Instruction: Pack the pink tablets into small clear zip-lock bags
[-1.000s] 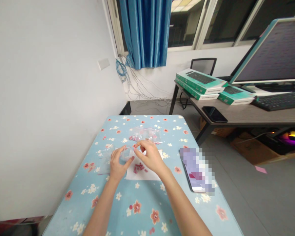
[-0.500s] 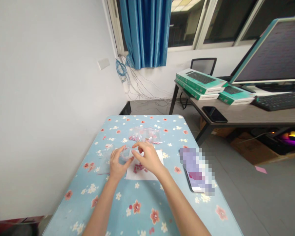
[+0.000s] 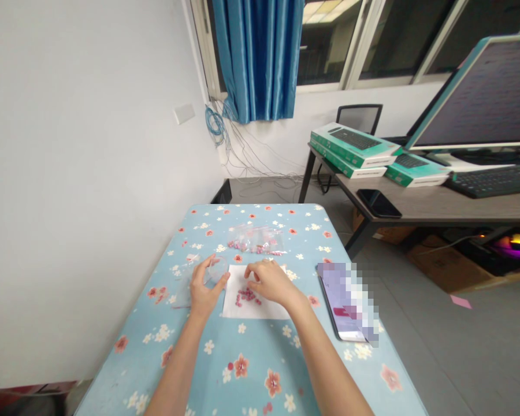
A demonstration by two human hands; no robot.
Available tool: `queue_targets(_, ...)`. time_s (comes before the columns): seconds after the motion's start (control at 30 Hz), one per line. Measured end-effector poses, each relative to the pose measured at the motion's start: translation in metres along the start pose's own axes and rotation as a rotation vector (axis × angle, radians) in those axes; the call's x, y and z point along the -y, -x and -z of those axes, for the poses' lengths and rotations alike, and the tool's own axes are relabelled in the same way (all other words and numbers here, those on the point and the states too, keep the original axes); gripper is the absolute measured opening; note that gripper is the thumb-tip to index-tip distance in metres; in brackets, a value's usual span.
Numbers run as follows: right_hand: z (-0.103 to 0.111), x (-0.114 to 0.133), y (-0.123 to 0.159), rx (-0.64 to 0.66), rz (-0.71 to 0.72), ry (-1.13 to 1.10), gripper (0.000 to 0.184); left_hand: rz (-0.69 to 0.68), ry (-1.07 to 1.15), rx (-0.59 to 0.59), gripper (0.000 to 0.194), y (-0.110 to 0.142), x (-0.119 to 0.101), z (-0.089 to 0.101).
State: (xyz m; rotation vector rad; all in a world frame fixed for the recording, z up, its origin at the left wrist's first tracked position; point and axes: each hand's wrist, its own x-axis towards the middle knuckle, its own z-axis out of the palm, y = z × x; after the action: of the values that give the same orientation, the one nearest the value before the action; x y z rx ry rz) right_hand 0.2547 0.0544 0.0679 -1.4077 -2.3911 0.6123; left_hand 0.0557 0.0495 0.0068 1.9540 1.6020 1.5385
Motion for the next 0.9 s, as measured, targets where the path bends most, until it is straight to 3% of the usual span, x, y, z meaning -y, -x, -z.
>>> queue_targets(0.23,-0.019,0.003,-0.005,0.018,-0.149,0.201,0.015,-0.001,-0.008,0.005,0.048,0.001,0.001,0.0)
queue_targets(0.4,-0.026,0.008,-0.008,0.114,-0.22,0.256,0.021,0.007,-0.008,0.009,0.048,0.001,0.0,0.0)
queue_targets(0.57,-0.025,0.011,-0.009,0.153,-0.227,0.278,0.02,0.001,-0.003,0.01,0.048,0.001,-0.002,0.0)
queue_targets(0.9,-0.017,0.01,-0.007,0.102,-0.212,0.231,0.016,-0.021,-0.009,0.007,0.048,0.001,-0.001,0.0)
